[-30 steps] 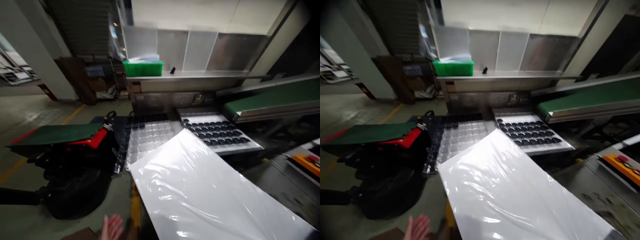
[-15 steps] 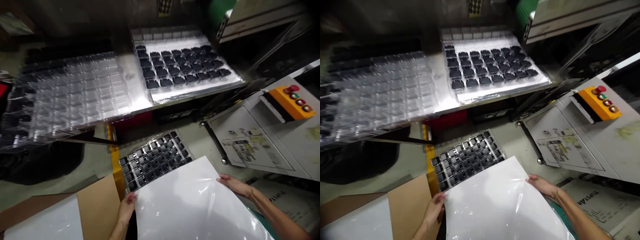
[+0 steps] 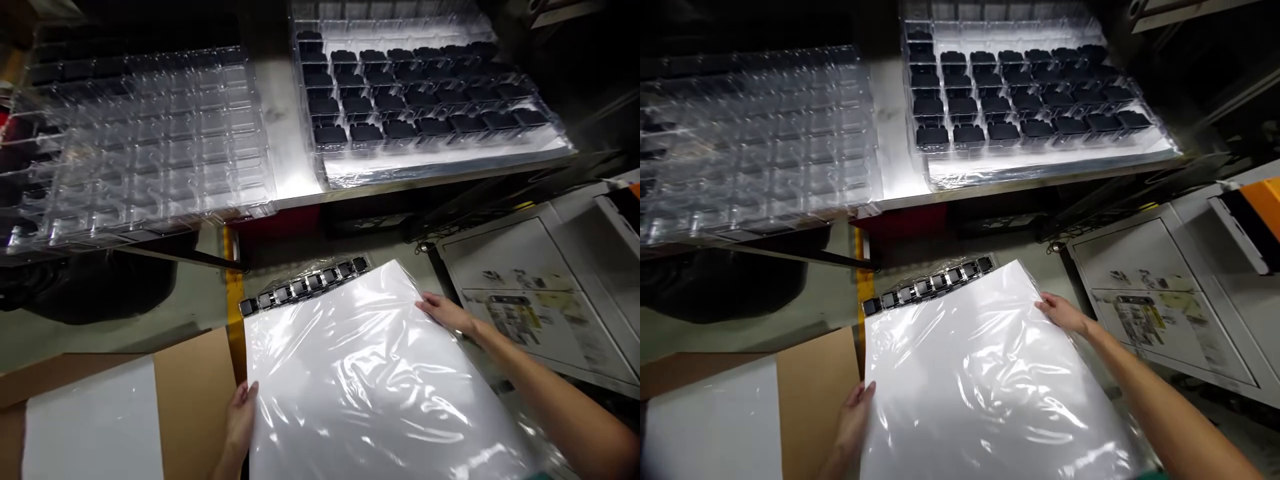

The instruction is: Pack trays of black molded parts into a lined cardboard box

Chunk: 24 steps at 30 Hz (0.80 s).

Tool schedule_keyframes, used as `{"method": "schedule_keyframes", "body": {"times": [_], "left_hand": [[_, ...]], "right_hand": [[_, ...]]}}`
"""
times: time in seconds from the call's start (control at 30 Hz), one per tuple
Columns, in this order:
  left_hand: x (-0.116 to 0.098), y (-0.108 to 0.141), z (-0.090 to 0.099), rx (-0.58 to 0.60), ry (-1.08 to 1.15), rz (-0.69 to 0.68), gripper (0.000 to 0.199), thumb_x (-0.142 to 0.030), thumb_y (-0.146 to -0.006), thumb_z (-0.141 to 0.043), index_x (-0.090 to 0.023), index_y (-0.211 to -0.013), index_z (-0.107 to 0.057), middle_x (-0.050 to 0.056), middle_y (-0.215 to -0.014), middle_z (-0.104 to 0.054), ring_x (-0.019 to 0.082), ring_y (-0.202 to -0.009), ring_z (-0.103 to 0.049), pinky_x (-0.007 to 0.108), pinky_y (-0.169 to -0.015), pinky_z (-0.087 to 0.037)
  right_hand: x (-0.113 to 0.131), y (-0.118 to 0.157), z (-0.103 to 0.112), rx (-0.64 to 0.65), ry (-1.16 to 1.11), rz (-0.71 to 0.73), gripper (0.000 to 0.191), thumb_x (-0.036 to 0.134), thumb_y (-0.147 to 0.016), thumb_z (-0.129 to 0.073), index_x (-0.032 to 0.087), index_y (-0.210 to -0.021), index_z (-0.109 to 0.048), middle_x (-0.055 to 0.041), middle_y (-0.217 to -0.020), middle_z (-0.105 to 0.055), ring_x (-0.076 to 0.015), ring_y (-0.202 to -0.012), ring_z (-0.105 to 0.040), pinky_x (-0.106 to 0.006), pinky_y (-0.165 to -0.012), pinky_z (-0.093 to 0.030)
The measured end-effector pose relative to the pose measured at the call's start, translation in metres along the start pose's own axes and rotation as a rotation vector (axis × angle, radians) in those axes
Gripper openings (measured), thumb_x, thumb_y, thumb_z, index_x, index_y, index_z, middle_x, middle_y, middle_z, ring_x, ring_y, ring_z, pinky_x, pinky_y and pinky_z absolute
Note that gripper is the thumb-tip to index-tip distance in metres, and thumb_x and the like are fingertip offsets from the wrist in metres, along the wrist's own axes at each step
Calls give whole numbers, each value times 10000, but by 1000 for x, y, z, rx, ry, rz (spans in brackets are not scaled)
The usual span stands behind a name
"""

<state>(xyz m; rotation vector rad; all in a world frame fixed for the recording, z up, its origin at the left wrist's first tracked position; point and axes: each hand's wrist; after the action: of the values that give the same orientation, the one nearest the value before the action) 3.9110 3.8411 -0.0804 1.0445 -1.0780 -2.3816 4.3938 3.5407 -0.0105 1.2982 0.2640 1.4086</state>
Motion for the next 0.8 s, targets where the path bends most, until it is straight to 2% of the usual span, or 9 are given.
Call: {"method": "schedule_keyframes", "body": {"times": [0.07, 0.13, 0.2, 0.3, 0.47, 0.67, 0.8], "left_hand": [[-17, -26, -9, -49, 8, -50, 491, -536, -748, -663, -165, -1070, -663, 103, -1009, -739, 271, -919, -703, 407, -887, -568], [-27, -49, -21, -150, -26, -107, 464, -516, -759, -626, -156, -1052, -656, 97, -962, -718, 269, -905, -678, 413, -906, -545], [-32, -67, -33, -229, -66, -143, 438, -502, -780, -595, -152, -1038, -647, 92, -929, -699, 268, -896, -657, 414, -920, -527], [-29, -82, -44, -251, -91, -145, 378, -461, -807, -573, -161, -1025, -648, 87, -927, -699, 262, -901, -652, 395, -929, -515], [-17, -82, -51, -290, -149, -131, 387, -428, -854, -548, -153, -1100, -662, 116, -992, -725, 276, -933, -671, 393, -944, -518], [-5, -77, -55, -411, -203, -113, 547, -435, -894, -496, -79, -1285, -635, 244, -1257, -669, 374, -1168, -623, 484, -1075, -454], [1, -84, -53, -461, -162, -70, 547, -400, -880, -504, -65, -1289, -645, 232, -1188, -694, 373, -1119, -646, 493, -1062, -477]], "right_hand": [[5, -35, -17, -108, 168, 77, 243, 332, -946, -574, 154, -1055, -698, -76, -1010, -758, -213, -934, -671, -259, -870, -510], [7, -68, -35, -233, 349, 108, 296, 352, -983, -521, 149, -1140, -669, -93, -1071, -743, -230, -1006, -656, -276, -932, -478], [7, -94, -51, -289, 467, 85, 368, 390, -1009, -474, 148, -1237, -631, -120, -1128, -729, -262, -1069, -649, -311, -955, -464], [7, -115, -67, -335, 563, 3, 465, 420, -1021, -426, 144, -1373, -552, -167, -1228, -699, -312, -1150, -639, -362, -967, -460], [2, -121, -82, -358, 590, -106, 544, 446, -1022, -402, 113, -1445, -481, -204, -1279, -672, -336, -1207, -630, -399, -1000, -464], [-7, -119, -92, -338, 580, -142, 579, 461, -1013, -402, 84, -1441, -499, -219, -1350, -638, -347, -1266, -604, -408, -1043, -457], [-9, -115, -96, -307, 593, -150, 543, 458, -1013, -390, 95, -1376, -566, -211, -1293, -672, -338, -1223, -634, -385, -1003, -479]]}}
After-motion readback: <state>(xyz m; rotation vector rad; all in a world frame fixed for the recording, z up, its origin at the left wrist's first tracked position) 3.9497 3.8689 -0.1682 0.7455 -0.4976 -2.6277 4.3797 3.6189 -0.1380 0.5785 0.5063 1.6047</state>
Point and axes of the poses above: each hand's wrist, its own y-axis away from the middle knuckle, its own z-axis out of the back of the hand, x = y × z
